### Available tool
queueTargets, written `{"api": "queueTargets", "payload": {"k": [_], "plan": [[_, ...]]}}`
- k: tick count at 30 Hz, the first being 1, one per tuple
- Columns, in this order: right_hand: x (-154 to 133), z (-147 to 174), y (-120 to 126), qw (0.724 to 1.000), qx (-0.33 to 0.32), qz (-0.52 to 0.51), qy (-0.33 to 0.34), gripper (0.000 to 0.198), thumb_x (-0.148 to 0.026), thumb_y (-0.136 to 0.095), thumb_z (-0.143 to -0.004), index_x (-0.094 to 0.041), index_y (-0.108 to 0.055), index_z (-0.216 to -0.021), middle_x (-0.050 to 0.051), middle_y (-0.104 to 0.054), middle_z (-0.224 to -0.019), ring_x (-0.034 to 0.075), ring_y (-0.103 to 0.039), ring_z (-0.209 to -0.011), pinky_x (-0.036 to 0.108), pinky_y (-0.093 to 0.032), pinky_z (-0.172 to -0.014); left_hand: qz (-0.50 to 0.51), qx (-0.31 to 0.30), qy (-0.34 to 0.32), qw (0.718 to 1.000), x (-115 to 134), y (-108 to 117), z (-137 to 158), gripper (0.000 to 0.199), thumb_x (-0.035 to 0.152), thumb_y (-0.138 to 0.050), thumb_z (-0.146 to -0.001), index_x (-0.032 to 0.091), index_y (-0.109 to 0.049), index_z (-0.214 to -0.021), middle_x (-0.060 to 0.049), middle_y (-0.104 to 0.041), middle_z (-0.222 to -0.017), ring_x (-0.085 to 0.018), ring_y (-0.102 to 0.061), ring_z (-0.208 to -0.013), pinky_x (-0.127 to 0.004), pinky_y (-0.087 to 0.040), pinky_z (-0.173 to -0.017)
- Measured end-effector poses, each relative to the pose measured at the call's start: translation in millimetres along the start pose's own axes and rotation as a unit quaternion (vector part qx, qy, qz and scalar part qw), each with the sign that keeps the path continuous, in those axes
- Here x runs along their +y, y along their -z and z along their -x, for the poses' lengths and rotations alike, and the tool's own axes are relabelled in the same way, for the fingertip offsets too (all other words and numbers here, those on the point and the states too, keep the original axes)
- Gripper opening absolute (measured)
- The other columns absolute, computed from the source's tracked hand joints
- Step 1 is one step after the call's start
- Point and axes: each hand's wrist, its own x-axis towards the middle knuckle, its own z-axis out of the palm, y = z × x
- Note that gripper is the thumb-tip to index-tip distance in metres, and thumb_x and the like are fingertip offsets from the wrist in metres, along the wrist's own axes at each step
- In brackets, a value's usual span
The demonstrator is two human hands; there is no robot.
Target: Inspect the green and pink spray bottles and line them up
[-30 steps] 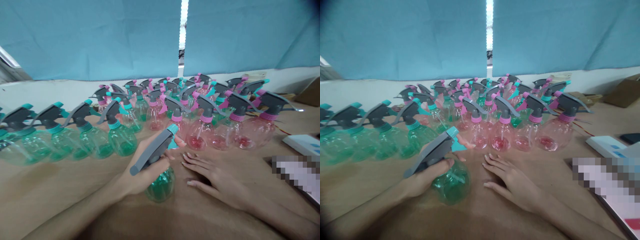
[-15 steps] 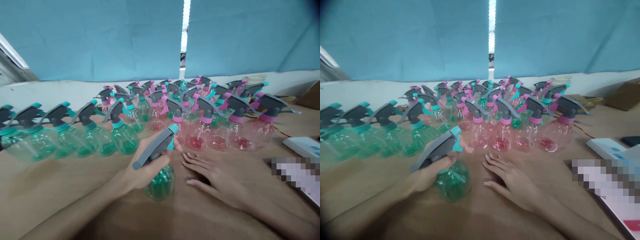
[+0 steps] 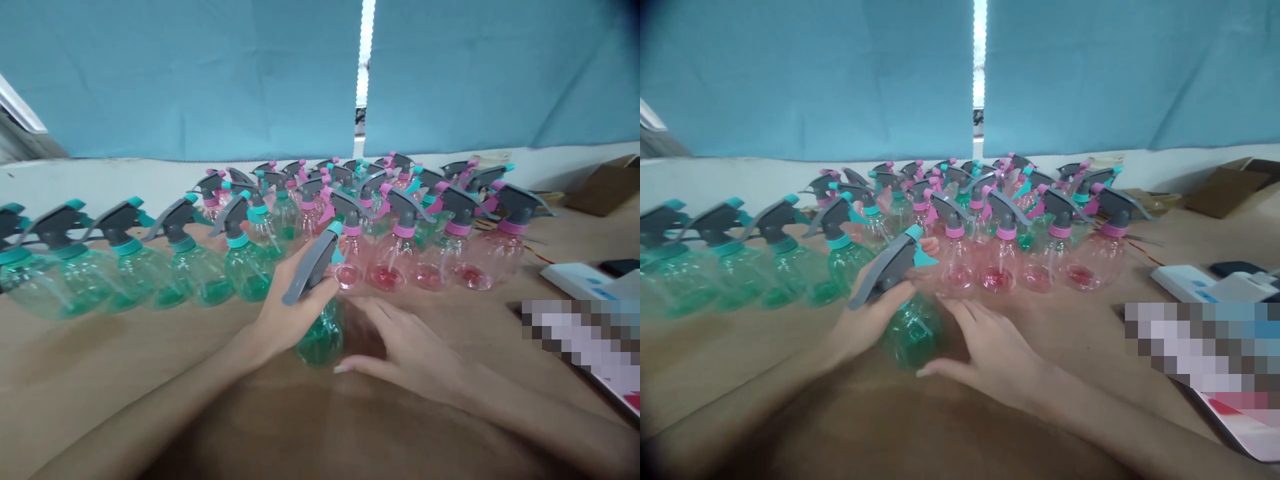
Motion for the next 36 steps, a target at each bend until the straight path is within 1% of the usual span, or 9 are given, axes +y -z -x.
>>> {"api": "queueTargets", "payload": {"k": [4,9,13,15,18,20,26,31,36], "plan": [[-23.7,-17.0,-7.5,0.998,0.069,0.005,0.008,0.082,-0.067,-0.062,-0.073,-0.016,-0.043,-0.134,0.017,-0.056,-0.133,0.034,-0.055,-0.118,0.047,-0.051,-0.089,-0.021,0.021,-0.01,1.0,-3.7,-0.2,-1.8,0.013,0.026,-0.056,-0.084,0.022,-0.058,-0.096,0.002,-0.059,-0.079,-0.016,-0.057,-0.075,-0.03,-0.047,-0.071],[-32.9,-36.4,-18.0,0.988,0.139,0.049,0.041,0.082,-0.065,-0.055,-0.081,-0.009,-0.036,-0.138,0.021,-0.053,-0.135,0.033,-0.049,-0.125,0.047,-0.048,-0.095,0.028,-0.006,-0.023,0.999,-7.1,7.3,-8.9,0.04,0.04,-0.06,-0.086,0.022,-0.052,-0.121,-0.006,-0.064,-0.11,-0.022,-0.06,-0.101,-0.039,-0.047,-0.092],[-32.4,-51.5,-21.1,0.983,0.158,0.086,0.047,0.072,-0.063,-0.057,-0.081,-0.011,-0.045,-0.129,0.018,-0.061,-0.12,0.033,-0.056,-0.113,0.048,-0.048,-0.091,0.031,-0.011,-0.007,0.999,-13.3,28.0,-4.9,0.063,0.043,-0.068,-0.081,0.025,-0.04,-0.133,-0.009,-0.049,-0.137,-0.025,-0.049,-0.123,-0.041,-0.042,-0.101],[-32.2,-61.0,-20.5,0.981,0.15,0.116,0.03,0.068,-0.063,-0.059,-0.08,-0.012,-0.049,-0.124,0.017,-0.063,-0.113,0.033,-0.057,-0.108,0.048,-0.05,-0.087,0.026,0.021,0.004,0.999,-22.7,41.0,5.0,0.062,0.043,-0.067,-0.081,0.025,-0.039,-0.134,-0.01,-0.048,-0.138,-0.025,-0.044,-0.128,-0.042,-0.041,-0.102],[-31.9,-78.0,-18.6,0.98,0.139,0.142,0.011,0.071,-0.062,-0.06,-0.079,-0.012,-0.046,-0.129,0.017,-0.061,-0.114,0.034,-0.054,-0.111,0.048,-0.05,-0.085,-0.003,0.072,0.027,0.997,-42.6,58.6,30.1,0.048,0.04,-0.063,-0.085,0.025,-0.044,-0.126,-0.008,-0.054,-0.124,-0.025,-0.052,-0.119,-0.042,-0.046,-0.095],[-32.0,-89.4,-17.7,0.979,0.135,0.154,0.003,0.072,-0.061,-0.061,-0.079,-0.012,-0.046,-0.13,0.018,-0.06,-0.118,0.036,-0.052,-0.115,0.049,-0.049,-0.086,-0.032,0.069,0.039,0.996,-54.9,67.1,51.1,0.041,0.037,-0.063,-0.085,0.024,-0.046,-0.12,-0.006,-0.056,-0.114,-0.024,-0.055,-0.11,-0.039,-0.05,-0.087],[-36.3,-113.5,-16.6,0.971,0.127,0.201,-0.039,0.063,-0.058,-0.063,-0.079,-0.012,-0.052,-0.121,0.018,-0.065,-0.111,0.038,-0.056,-0.11,0.049,-0.051,-0.08,-0.067,-0.03,0.109,0.991,-66.7,75.5,102.7,0.022,0.038,-0.049,-0.092,0.028,-0.048,-0.112,-0.001,-0.054,-0.096,-0.015,-0.057,-0.072,-0.032,-0.051,-0.066],[-40.8,-121.5,-15.9,0.964,0.123,0.223,-0.078,0.059,-0.06,-0.062,-0.08,-0.011,-0.055,-0.112,0.017,-0.069,-0.096,0.036,-0.066,-0.089,0.045,-0.053,-0.067,-0.047,-0.032,0.116,0.992,-64.2,71.7,111.6,0.028,0.034,-0.047,-0.092,0.03,-0.04,-0.119,0.0,-0.053,-0.097,-0.016,-0.058,-0.073,-0.031,-0.051,-0.064],[-43.7,-122.7,-16.8,0.963,0.116,0.228,-0.083,0.059,-0.061,-0.058,-0.081,-0.012,-0.055,-0.114,0.017,-0.07,-0.098,0.036,-0.068,-0.087,0.043,-0.053,-0.065,-0.023,-0.025,0.122,0.992,-64.8,69.8,101.2,0.029,0.034,-0.048,-0.092,0.03,-0.038,-0.12,-0.001,-0.053,-0.099,-0.017,-0.059,-0.078,-0.031,-0.05,-0.065]]}}
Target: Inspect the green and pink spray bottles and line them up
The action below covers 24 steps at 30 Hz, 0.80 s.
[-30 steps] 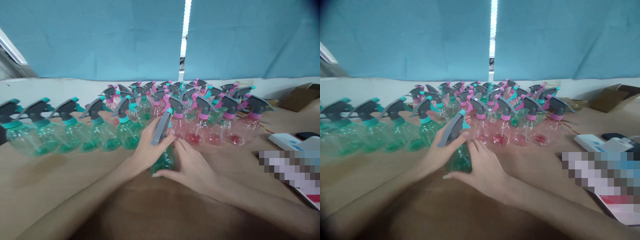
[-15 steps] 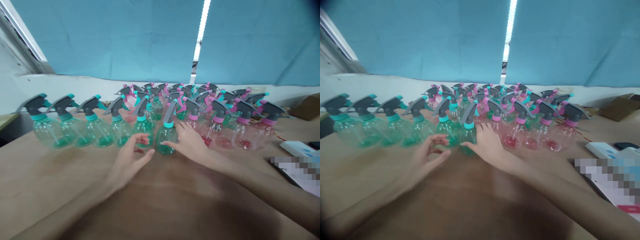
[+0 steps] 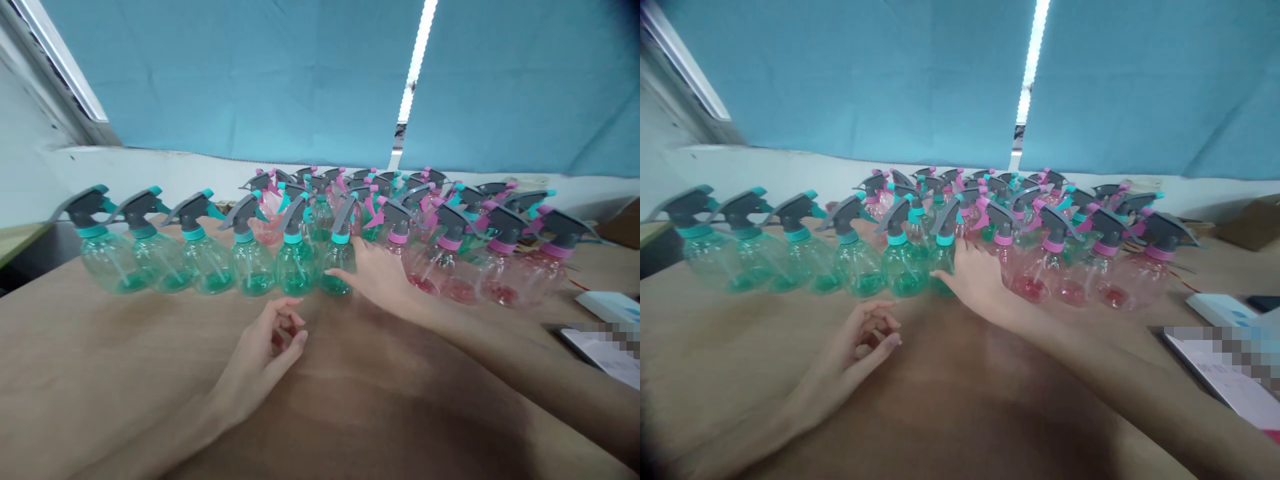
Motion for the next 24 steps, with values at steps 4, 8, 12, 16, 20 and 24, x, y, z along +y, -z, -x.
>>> {"api": "queueTargets", "payload": {"k": [4,8,12,16,20,24], "plan": [[-2.1,4.0,-1.7,1.0,-0.003,-0.008,0.001,0.069,-0.055,-0.06,-0.083,-0.007,-0.046,-0.131,0.021,-0.069,-0.105,0.037,-0.068,-0.086,0.045,-0.053,-0.066,0.017,0.005,0.007,1.0,4.7,-0.7,-12.9,0.028,0.033,-0.049,-0.092,0.029,-0.041,-0.118,-0.001,-0.053,-0.098,-0.018,-0.06,-0.081,-0.032,-0.05,-0.064],[-1.8,11.1,-0.5,0.999,0.0,-0.034,0.009,0.077,-0.053,-0.061,-0.083,-0.012,-0.034,-0.143,0.022,-0.06,-0.127,0.036,-0.067,-0.094,0.045,-0.054,-0.069,0.049,0.006,0.016,0.999,11.0,-5.1,-24.8,0.029,0.029,-0.051,-0.091,0.027,-0.041,-0.117,-0.001,-0.054,-0.098,-0.018,-0.061,-0.083,-0.03,-0.051,-0.064],[6.6,21.4,12.9,0.997,0.005,-0.081,0.021,0.068,-0.047,-0.06,-0.085,-0.015,-0.04,-0.141,0.016,-0.065,-0.122,0.033,-0.066,-0.098,0.043,-0.054,-0.071,0.064,-0.002,0.021,0.998,17.4,-11.9,-34.7,0.027,0.03,-0.051,-0.091,0.027,-0.041,-0.116,0.0,-0.054,-0.096,-0.017,-0.062,-0.08,-0.031,-0.051,-0.064],[29.8,31.6,33.4,0.992,0.015,-0.127,0.01,0.034,-0.044,-0.056,-0.088,-0.023,-0.064,-0.114,0.005,-0.074,-0.097,0.027,-0.069,-0.089,0.038,-0.052,-0.072,0.07,-0.017,0.015,0.997,24.2,-19.3,-41.7,0.027,0.03,-0.051,-0.091,0.026,-0.041,-0.116,-0.001,-0.055,-0.093,-0.018,-0.063,-0.08,-0.031,-0.051,-0.063],[60.6,38.2,44.9,0.987,0.037,-0.153,-0.042,0.019,-0.038,-0.055,-0.088,-0.023,-0.067,-0.092,0.003,-0.074,-0.087,0.024,-0.069,-0.082,0.036,-0.051,-0.07,0.074,-0.042,0.017,0.996,30.4,-28.2,-46.7,0.024,0.028,-0.05,-0.09,0.024,-0.043,-0.113,0.0,-0.056,-0.091,-0.019,-0.065,-0.08,-0.032,-0.051,-0.063],[79.7,43.2,43.7,0.981,0.039,-0.171,-0.086,0.032,-0.046,-0.059,-0.084,-0.021,-0.062,-0.104,0.009,-0.072,-0.101,0.028,-0.068,-0.09,0.04,-0.052,-0.074,0.082,-0.06,0.014,0.995,36.9,-39.8,-52.8,0.022,0.029,-0.049,-0.091,0.024,-0.045,-0.112,0.0,-0.054,-0.091,-0.018,-0.065,-0.079,-0.03,-0.05,-0.061]]}}
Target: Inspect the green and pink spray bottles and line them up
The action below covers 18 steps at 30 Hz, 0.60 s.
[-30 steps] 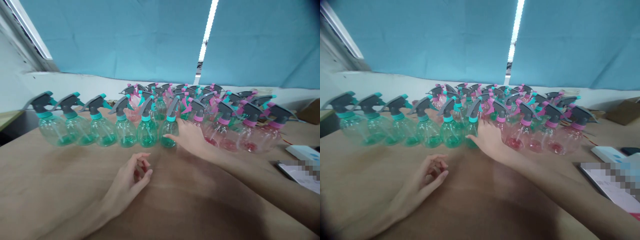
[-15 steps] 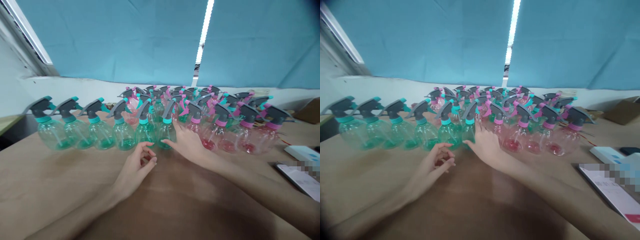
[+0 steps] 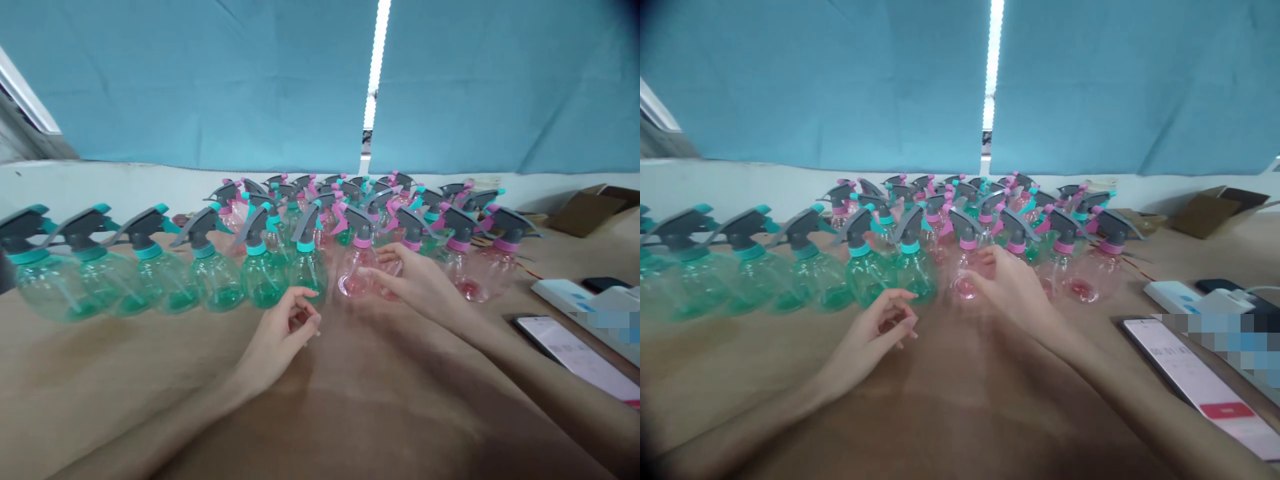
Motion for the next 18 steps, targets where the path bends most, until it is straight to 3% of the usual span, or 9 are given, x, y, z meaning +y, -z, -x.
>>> {"api": "queueTargets", "payload": {"k": [6,10,13,18], "plan": [[4.5,-4.2,-9.9,1.0,-0.016,-0.011,-0.022,0.065,-0.054,-0.059,-0.08,-0.015,-0.047,-0.131,0.019,-0.059,-0.129,0.038,-0.057,-0.115,0.051,-0.048,-0.086,0.009,-0.018,-0.018,1.0,6.6,-22.3,-7.9,0.017,0.029,-0.049,-0.092,0.023,-0.047,-0.107,0.003,-0.051,-0.086,-0.014,-0.062,-0.072,-0.027,-0.049,-0.059],[5.3,-17.4,-21.4,1.0,-0.021,-0.014,-0.016,0.072,-0.046,-0.061,-0.08,-0.011,-0.039,-0.139,0.022,-0.046,-0.142,0.038,-0.047,-0.126,0.05,-0.044,-0.094,0.004,-0.033,-0.012,0.999,4.6,-36.6,-4.8,0.014,0.028,-0.05,-0.091,0.023,-0.049,-0.104,0.003,-0.052,-0.083,-0.014,-0.062,-0.069,-0.027,-0.048,-0.058],[8.6,-27.5,-28.9,0.999,-0.027,-0.023,-0.009,0.068,-0.042,-0.059,-0.08,-0.01,-0.04,-0.137,0.022,-0.051,-0.138,0.036,-0.051,-0.123,0.046,-0.046,-0.09,-0.001,-0.036,-0.01,0.999,2.9,-41.6,-2.3,0.013,0.03,-0.051,-0.092,0.024,-0.051,-0.103,0.004,-0.051,-0.083,-0.013,-0.062,-0.067,-0.028,-0.048,-0.059],[11.9,-33.9,-30.9,0.999,-0.038,-0.025,0.003,0.039,-0.035,-0.057,-0.081,-0.016,-0.055,-0.115,0.013,-0.068,-0.109,0.031,-0.064,-0.101,0.041,-0.05,-0.077,0.007,-0.02,-0.013,1.0,4.5,-39.3,-3.6,0.014,0.033,-0.053,-0.092,0.024,-0.051,-0.102,0.005,-0.051,-0.079,-0.012,-0.061,-0.063,-0.027,-0.047,-0.057]]}}
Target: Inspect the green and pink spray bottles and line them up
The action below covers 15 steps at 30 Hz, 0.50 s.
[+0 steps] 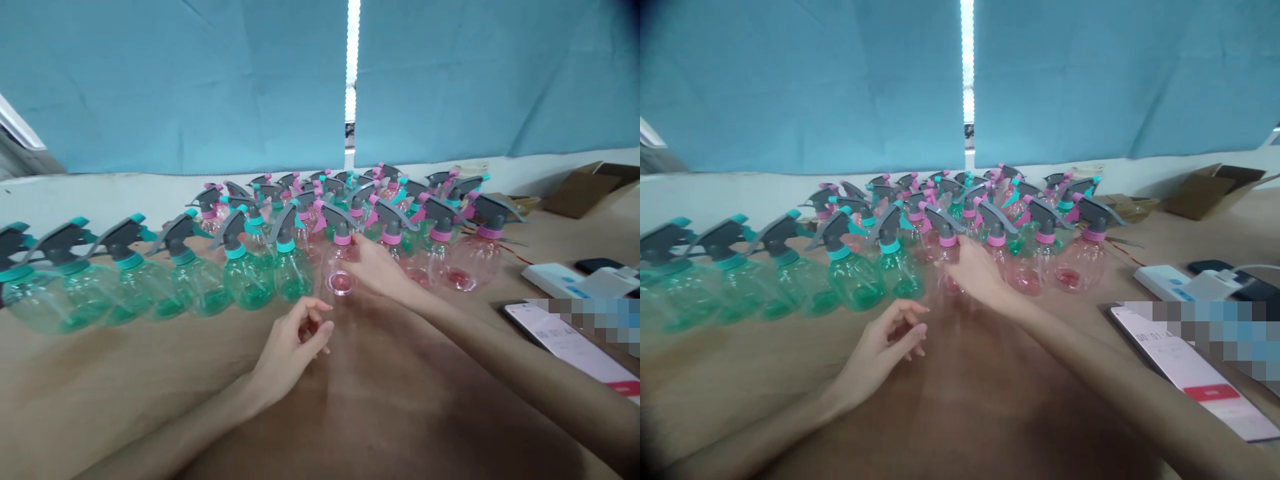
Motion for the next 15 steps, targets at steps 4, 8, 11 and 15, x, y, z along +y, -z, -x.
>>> {"api": "queueTargets", "payload": {"k": [4,8,11,15], "plan": [[-3.9,10.9,5.9,1.0,0.003,0.026,0.001,0.044,-0.044,-0.06,-0.08,-0.015,-0.055,-0.113,0.013,-0.066,-0.107,0.032,-0.063,-0.098,0.042,-0.049,-0.074,0.01,0.025,-0.002,1.0,5.1,3.5,-2.1,0.014,0.033,-0.053,-0.091,0.023,-0.051,-0.101,0.005,-0.051,-0.079,-0.012,-0.061,-0.064,-0.025,-0.046,-0.055],[-11.9,36.4,13.1,0.998,-0.003,0.057,0.006,0.049,-0.054,-0.06,-0.08,-0.018,-0.055,-0.113,0.012,-0.062,-0.111,0.033,-0.064,-0.092,0.043,-0.049,-0.068,0.002,0.068,-0.005,0.998,12.5,3.3,-4.9,0.016,0.033,-0.055,-0.09,0.023,-0.05,-0.101,0.002,-0.053,-0.085,-0.015,-0.06,-0.076,-0.026,-0.047,-0.058],[-17.3,58.6,16.8,0.994,-0.002,0.111,0.002,0.051,-0.06,-0.055,-0.081,-0.017,-0.057,-0.108,0.012,-0.061,-0.105,0.03,-0.065,-0.079,0.04,-0.048,-0.058,-0.035,0.122,-0.044,0.991,20.1,0.3,-8.5,0.026,0.034,-0.061,-0.086,0.023,-0.05,-0.107,-0.003,-0.055,-0.106,-0.019,-0.056,-0.102,-0.032,-0.049,-0.08],[-20.9,82.4,18.6,0.983,0.04,0.179,0.035,0.039,-0.052,-0.059,-0.079,-0.017,-0.058,-0.097,0.01,-0.06,-0.097,0.029,-0.063,-0.088,0.034,-0.047,-0.051,-0.063,0.102,-0.08,0.99,34.5,-8.9,-14.4,0.06,0.039,-0.067,-0.081,0.025,-0.039,-0.132,-0.007,-0.043,-0.14,-0.022,-0.041,-0.13,-0.04,-0.037,-0.107]]}}
